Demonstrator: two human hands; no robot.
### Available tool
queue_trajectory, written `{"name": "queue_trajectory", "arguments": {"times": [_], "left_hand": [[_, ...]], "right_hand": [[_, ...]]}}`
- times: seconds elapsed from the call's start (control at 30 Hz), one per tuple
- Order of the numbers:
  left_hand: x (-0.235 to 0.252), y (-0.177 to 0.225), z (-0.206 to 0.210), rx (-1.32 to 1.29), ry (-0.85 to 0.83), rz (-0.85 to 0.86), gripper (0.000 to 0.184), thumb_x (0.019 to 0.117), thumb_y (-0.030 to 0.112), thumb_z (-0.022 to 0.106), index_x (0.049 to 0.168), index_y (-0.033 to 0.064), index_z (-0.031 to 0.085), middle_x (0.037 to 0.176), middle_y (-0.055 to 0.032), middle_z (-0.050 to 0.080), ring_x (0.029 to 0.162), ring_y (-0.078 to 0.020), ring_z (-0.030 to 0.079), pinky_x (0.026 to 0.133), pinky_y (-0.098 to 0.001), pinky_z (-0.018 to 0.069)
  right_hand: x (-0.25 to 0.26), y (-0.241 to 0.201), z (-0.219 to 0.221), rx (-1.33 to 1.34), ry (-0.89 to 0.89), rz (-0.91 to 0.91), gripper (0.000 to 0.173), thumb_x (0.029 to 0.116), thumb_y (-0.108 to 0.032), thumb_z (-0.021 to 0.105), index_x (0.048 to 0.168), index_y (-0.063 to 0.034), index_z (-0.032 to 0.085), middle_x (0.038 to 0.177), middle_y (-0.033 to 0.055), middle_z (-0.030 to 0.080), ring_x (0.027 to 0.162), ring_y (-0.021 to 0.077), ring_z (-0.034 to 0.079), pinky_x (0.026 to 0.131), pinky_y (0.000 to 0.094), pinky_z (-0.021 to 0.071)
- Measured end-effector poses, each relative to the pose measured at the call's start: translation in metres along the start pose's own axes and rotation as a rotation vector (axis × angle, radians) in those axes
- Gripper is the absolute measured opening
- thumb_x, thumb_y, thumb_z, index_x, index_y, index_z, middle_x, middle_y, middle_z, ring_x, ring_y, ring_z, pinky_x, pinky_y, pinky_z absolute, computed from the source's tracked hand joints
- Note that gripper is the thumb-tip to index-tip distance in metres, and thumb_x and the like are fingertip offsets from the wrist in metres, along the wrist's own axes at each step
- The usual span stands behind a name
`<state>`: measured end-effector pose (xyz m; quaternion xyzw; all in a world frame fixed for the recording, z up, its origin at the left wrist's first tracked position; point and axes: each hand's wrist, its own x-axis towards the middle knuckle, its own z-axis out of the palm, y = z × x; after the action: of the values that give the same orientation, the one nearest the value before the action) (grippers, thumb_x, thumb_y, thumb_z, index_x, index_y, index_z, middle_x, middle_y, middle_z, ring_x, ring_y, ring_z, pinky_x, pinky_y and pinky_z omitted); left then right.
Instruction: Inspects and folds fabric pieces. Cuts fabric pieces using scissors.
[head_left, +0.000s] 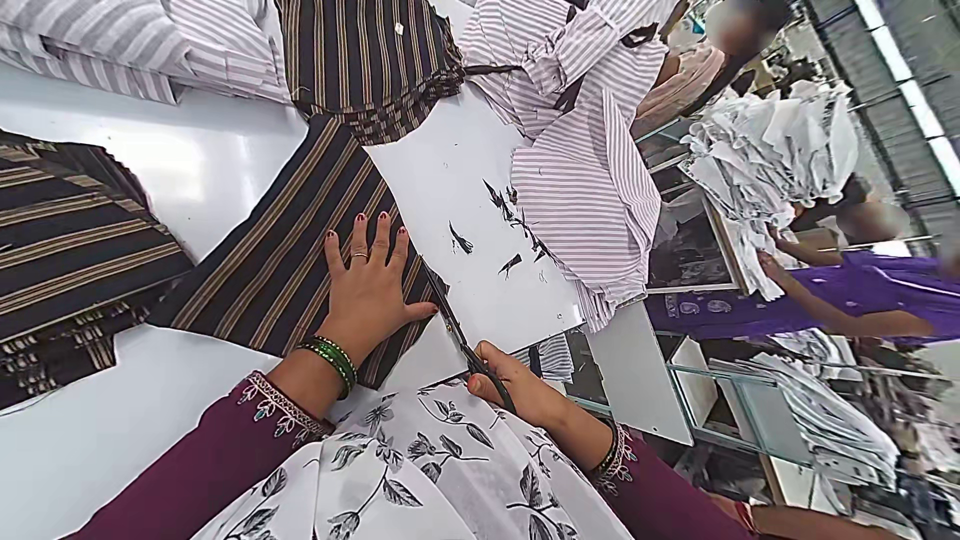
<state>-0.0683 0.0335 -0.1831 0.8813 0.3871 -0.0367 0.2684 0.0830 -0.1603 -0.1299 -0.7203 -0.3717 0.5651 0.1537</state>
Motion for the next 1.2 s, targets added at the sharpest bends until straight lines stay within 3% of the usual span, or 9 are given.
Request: {"name": "queue_trajectory", "arguments": {"times": [0.1,0.23,0.43,0.6,0.77,1.0,1.1,1.2], "left_hand": [[0.0,0.0,-0.001,0.008,-0.01,-0.007,0.125,0.0752,0.083,0.065,0.164,0.0084,0.019,0.172,-0.0202,0.003,0.158,-0.042,-0.005,0.118,-0.0733,-0.0048],[0.0,0.001,-0.002,0.002,-0.017,-0.01,0.124,0.0754,0.082,0.065,0.164,0.0081,0.021,0.172,-0.0199,0.003,0.158,-0.0423,-0.006,0.117,-0.0735,-0.0049],[0.0,0.001,-0.003,0.006,-0.023,-0.012,0.124,0.0752,0.082,0.066,0.165,0.0093,0.02,0.172,-0.0199,0.002,0.158,-0.0423,-0.006,0.117,-0.0743,-0.0047],[0.001,0.001,-0.002,0.011,-0.027,-0.009,0.124,0.0745,0.082,0.067,0.165,0.01,0.02,0.172,-0.0196,0.002,0.158,-0.0424,-0.007,0.116,-0.0746,-0.0048],[0.0,0.001,-0.003,0.01,-0.024,-0.008,0.124,0.0749,0.082,0.066,0.165,0.01,0.02,0.172,-0.0194,0.002,0.158,-0.0427,-0.006,0.116,-0.0748,-0.005],[0.0,0.002,-0.005,-0.016,-0.037,-0.008,0.123,0.0753,0.08,0.068,0.164,0.0088,0.021,0.172,-0.0205,0.002,0.158,-0.0437,-0.007,0.116,-0.0756,-0.0063],[0.0,0.002,-0.006,-0.016,-0.048,-0.012,0.123,0.0755,0.08,0.068,0.164,0.009,0.02,0.172,-0.0204,0.001,0.158,-0.0431,-0.007,0.116,-0.0752,-0.0067],[0.001,0.002,-0.006,-0.01,-0.06,-0.017,0.124,0.0761,0.08,0.067,0.165,0.0084,0.019,0.172,-0.0194,0.0,0.158,-0.0425,-0.009,0.116,-0.0752,-0.0074]], "right_hand": [[-0.003,0.002,0.002,0.014,-0.002,0.018,0.053,0.0907,-0.056,0.065,0.102,-0.0076,0.047,0.074,-0.0082,0.045,0.061,-0.0021,0.045,0.06,0.0175,0.0395],[-0.005,0.002,-0.002,0.017,-0.043,0.048,0.069,0.083,-0.068,0.066,0.107,-0.0073,0.046,0.076,-0.0081,0.047,0.063,-0.0018,0.047,0.061,0.0179,0.0417],[-0.01,0.002,0.003,0.0,0.002,0.04,0.049,0.0922,-0.051,0.066,0.102,-0.0065,0.048,0.071,-0.0085,0.044,0.059,-0.0021,0.043,0.059,0.0174,0.0385],[-0.009,0.0,0.001,0.006,-0.045,0.069,0.062,0.0869,-0.061,0.066,0.109,-0.0061,0.046,0.077,-0.0071,0.047,0.064,-0.0014,0.047,0.062,0.0182,0.0419],[-0.005,-0.002,0.004,0.044,0.001,0.027,0.049,0.0916,-0.051,0.066,0.101,-0.008,0.047,0.072,-0.0087,0.045,0.06,-0.0027,0.045,0.059,0.0164,0.0399],[-0.003,-0.005,0.0,0.001,-0.025,0.035,0.058,0.0891,-0.058,0.065,0.107,-0.0059,0.047,0.077,-0.007,0.046,0.063,-0.0014,0.046,0.061,0.018,0.0412],[-0.001,-0.004,0.001,0.029,-0.003,0.015,0.048,0.0928,-0.052,0.064,0.102,-0.0078,0.047,0.072,-0.0081,0.046,0.06,-0.002,0.046,0.059,0.0171,0.0409],[-0.002,-0.003,0.001,0.021,-0.005,0.017,0.052,0.091,-0.055,0.065,0.102,-0.0072,0.048,0.073,-0.008,0.047,0.061,-0.0018,0.046,0.06,0.0176,0.0414]]}}
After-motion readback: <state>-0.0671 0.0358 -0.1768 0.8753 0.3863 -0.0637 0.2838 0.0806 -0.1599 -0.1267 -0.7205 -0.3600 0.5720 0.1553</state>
